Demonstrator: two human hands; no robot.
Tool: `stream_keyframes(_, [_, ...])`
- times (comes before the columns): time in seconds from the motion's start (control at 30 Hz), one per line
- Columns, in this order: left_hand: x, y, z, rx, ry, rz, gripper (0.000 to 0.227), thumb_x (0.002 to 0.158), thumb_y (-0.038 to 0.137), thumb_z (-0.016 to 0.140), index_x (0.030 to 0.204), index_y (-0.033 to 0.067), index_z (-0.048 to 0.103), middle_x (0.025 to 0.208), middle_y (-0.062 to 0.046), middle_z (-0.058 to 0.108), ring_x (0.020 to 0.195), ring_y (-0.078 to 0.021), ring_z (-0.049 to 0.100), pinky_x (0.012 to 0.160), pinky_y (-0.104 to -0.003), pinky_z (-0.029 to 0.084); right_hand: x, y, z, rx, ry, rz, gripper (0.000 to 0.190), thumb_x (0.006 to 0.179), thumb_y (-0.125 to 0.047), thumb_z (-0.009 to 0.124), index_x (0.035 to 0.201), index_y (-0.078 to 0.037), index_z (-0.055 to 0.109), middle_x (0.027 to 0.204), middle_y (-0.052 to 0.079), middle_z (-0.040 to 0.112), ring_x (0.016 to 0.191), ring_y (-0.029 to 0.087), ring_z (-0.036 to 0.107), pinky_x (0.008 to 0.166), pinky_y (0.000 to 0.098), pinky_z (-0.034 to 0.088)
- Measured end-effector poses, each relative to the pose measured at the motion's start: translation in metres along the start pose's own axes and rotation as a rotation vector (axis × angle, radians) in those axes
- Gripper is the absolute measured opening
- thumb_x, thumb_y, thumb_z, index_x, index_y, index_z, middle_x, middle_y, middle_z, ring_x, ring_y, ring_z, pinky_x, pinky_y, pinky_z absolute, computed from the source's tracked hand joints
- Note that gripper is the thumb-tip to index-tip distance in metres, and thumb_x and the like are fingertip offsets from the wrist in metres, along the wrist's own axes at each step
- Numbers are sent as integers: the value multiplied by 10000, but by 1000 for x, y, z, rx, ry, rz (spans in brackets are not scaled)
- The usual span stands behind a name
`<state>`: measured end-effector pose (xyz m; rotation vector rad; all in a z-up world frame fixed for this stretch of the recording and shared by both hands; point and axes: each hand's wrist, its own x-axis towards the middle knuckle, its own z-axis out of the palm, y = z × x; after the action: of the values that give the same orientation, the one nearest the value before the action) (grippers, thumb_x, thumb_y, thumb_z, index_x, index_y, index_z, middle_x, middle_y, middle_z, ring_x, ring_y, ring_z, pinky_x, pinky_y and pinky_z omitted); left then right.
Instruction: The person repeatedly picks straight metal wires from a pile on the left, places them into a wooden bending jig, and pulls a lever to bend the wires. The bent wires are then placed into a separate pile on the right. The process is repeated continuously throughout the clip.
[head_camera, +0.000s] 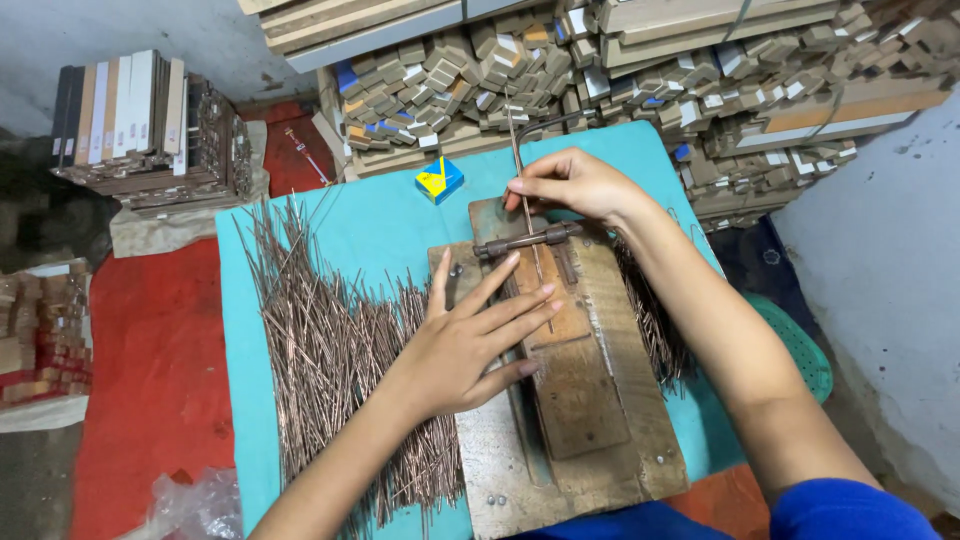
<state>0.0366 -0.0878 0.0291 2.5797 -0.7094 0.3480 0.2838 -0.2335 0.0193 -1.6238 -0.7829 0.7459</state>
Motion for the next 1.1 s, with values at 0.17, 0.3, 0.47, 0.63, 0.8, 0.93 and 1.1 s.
stream_keyframes(0.17, [-6,4,4,0,18,18,616,1034,606,304,1534,278,452,1583,65,487,1562,-288,246,1156,-787,-39,-7,0,3,-13,-20,9,162,963,-217,741,955,-71,811,1037,77,765,918,115,680,815,258,619])
stream_keyframes(0.3, [-7,7,4,-6,30,9,625,1018,621,348,1511,260,481,1584,55,487,1557,-291,254,1148,-801,-33,-9,-9,11,-19,116,47,253,1032,-295,660,1022,-70,775,969,97,774,905,170,746,747,273,642])
stream_keyframes(0.47, [-6,10,2,-14,15,-9,686,971,669,399,1514,256,478,1579,52,494,1553,-291,262,1147,-810,-27,47,84,-50,-727,300,181,532,1066,-579,475,976,-153,780,892,77,764,952,290,734,833,435,570])
stream_keyframes(0.63, [-7,9,4,-6,-6,-22,817,897,767,439,1537,260,449,1594,51,473,1554,-294,246,1146,-813,-39,103,125,-62,-680,58,524,924,1010,-756,315,1217,69,677,1186,313,691,1097,427,692,902,568,577])
stream_keyframes(0.8, [-9,11,5,78,-10,-39,913,825,792,548,1564,276,399,1610,78,444,1559,-277,230,1142,-820,-56,109,61,-39,164,274,511,870,962,-690,546,1477,-13,363,1109,167,453,911,316,682,766,566,664])
stream_keyframes(0.93, [-14,17,1,204,49,8,945,856,743,631,1601,233,350,1650,90,394,1577,-290,241,1135,-835,20,105,-9,-3,-6,560,464,1025,866,-585,603,1626,-67,152,1680,192,246,1526,350,320,1207,552,327])
stream_keyframes(1.1, [-14,17,3,210,52,-26,917,874,741,583,1602,236,344,1643,92,400,1580,-316,188,1119,-834,-27,97,-35,-3,-171,808,-465,286,982,-348,607,1072,-84,544,901,8,577,753,106,545,684,245,488])
